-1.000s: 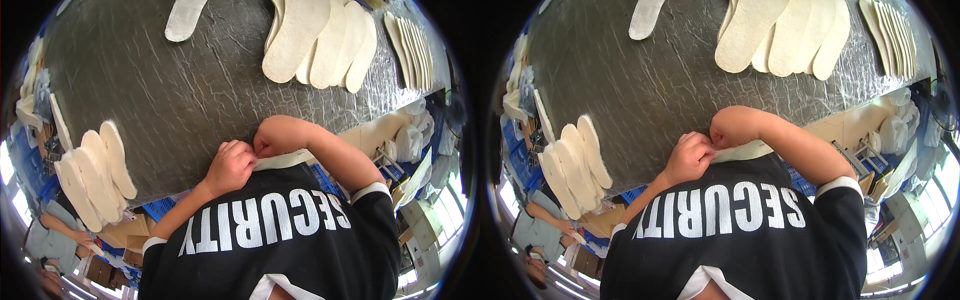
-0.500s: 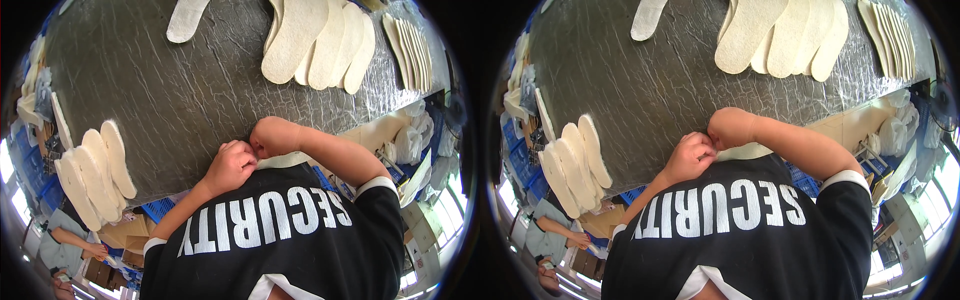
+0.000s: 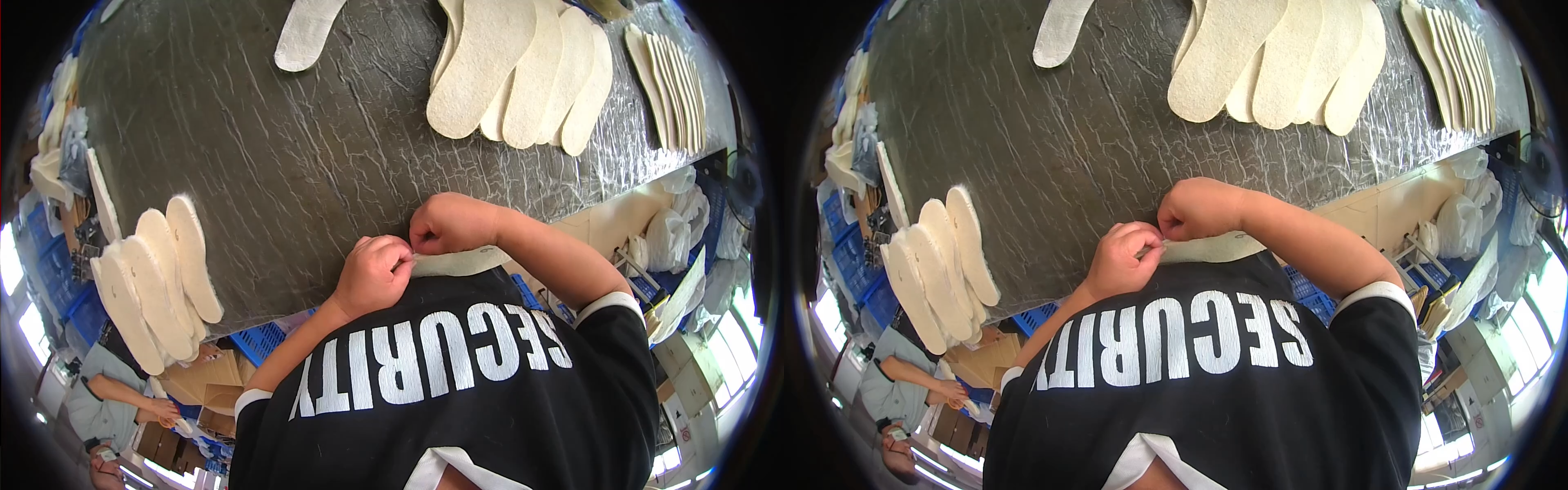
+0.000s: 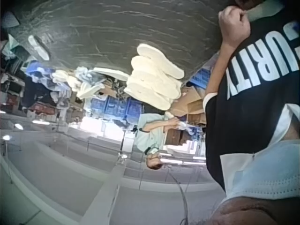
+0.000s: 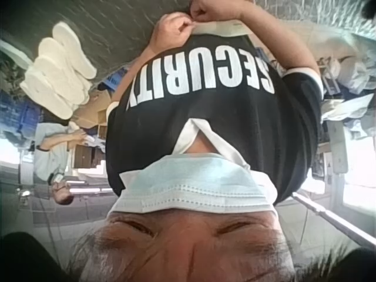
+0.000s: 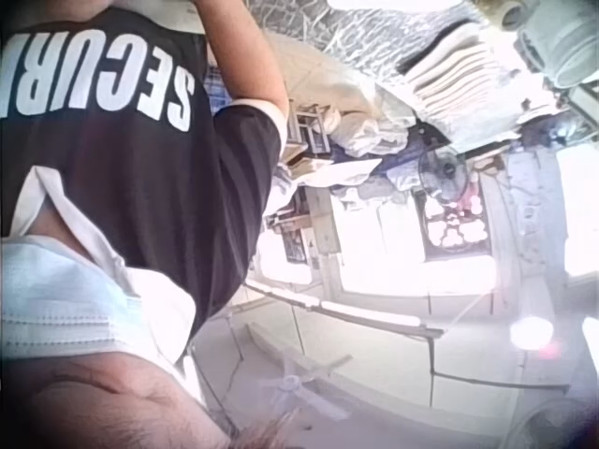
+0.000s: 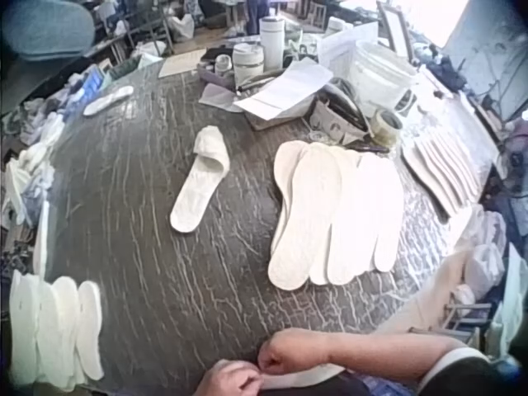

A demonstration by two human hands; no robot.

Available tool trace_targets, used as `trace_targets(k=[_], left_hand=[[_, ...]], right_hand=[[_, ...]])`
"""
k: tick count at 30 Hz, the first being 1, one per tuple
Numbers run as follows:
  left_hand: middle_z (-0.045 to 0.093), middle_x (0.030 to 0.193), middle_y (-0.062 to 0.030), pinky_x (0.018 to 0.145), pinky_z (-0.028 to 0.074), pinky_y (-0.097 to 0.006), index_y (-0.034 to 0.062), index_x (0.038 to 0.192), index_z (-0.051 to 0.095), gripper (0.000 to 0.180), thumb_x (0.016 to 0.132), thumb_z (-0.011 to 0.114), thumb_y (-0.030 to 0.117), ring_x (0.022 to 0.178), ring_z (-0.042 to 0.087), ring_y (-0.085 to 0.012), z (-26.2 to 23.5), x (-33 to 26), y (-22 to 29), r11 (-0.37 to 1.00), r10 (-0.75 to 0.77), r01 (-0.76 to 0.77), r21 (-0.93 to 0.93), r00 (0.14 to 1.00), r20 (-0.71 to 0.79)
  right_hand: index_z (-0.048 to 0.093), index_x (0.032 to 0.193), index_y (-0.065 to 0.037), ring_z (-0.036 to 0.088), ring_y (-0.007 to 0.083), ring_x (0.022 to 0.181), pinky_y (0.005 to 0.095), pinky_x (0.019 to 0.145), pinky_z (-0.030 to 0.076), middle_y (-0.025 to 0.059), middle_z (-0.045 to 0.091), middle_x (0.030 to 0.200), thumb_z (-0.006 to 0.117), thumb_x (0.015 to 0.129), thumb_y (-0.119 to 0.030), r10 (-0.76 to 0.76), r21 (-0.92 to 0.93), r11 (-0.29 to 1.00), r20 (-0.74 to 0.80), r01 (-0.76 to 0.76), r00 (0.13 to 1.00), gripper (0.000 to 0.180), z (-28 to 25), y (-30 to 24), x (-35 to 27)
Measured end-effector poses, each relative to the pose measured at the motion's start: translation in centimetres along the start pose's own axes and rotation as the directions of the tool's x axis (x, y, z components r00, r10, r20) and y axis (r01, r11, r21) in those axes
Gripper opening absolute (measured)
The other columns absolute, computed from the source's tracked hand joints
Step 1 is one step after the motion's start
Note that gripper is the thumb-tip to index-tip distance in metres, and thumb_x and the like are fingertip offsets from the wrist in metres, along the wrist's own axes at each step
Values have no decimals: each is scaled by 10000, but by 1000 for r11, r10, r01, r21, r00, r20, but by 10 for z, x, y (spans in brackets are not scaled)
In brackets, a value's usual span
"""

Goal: Manually assembling and checking shoe insole components on a factory workbench.

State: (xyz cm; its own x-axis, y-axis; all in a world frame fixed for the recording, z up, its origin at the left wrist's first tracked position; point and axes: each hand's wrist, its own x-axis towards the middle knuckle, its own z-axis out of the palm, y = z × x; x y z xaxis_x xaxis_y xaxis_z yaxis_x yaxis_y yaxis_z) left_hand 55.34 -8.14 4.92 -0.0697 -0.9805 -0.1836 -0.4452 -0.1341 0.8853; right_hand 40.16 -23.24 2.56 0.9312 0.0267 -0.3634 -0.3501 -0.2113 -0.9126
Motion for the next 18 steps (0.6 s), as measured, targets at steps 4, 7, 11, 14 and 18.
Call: trace_targets(k=[4,7,11,14,18], left_hand=[[661,827,-95,730,481,-351,26,768,606,96,710,679,7,791,622,-279,-1,1,-2,1000,-3,3,0,1000,-9],[665,826,-95,739,484,-349,21,778,610,102,706,673,-14,804,627,-271,-1,1,-3,998,-45,46,-44,999,7],[665,851,-103,747,487,-344,10,791,616,103,711,672,-21,814,630,-261,0,1,-6,981,-134,142,-129,989,64],[657,869,-119,747,486,-335,-11,825,630,118,726,692,6,819,630,-252,-3,6,3,831,-381,379,-408,921,80],[647,861,-125,736,483,-308,-31,876,648,162,741,717,25,810,630,-224,-8,4,-3,960,-245,261,-100,957,155]], right_hand=[[673,828,-58,612,301,767,386,663,473,100,638,794,680,733,-171,-38,88,995,9,37,999,148,-2,1,-3],[682,822,-82,624,306,786,408,674,481,94,665,829,681,764,-224,-3,-95,995,29,5,1000,154,-1,-10,-5],[677,806,-90,629,302,793,414,678,490,81,661,811,700,750,-227,-9,-245,970,-36,0,999,150,12,-14,-4],[676,792,-101,632,304,795,418,678,492,81,655,799,703,747,-220,15,-298,954,-86,-40,996,131,16,-12,-5],[678,814,-130,634,272,847,407,705,497,46,659,835,672,784,-240,28,-305,950,-134,-68,991,114,17,-16,-7]])
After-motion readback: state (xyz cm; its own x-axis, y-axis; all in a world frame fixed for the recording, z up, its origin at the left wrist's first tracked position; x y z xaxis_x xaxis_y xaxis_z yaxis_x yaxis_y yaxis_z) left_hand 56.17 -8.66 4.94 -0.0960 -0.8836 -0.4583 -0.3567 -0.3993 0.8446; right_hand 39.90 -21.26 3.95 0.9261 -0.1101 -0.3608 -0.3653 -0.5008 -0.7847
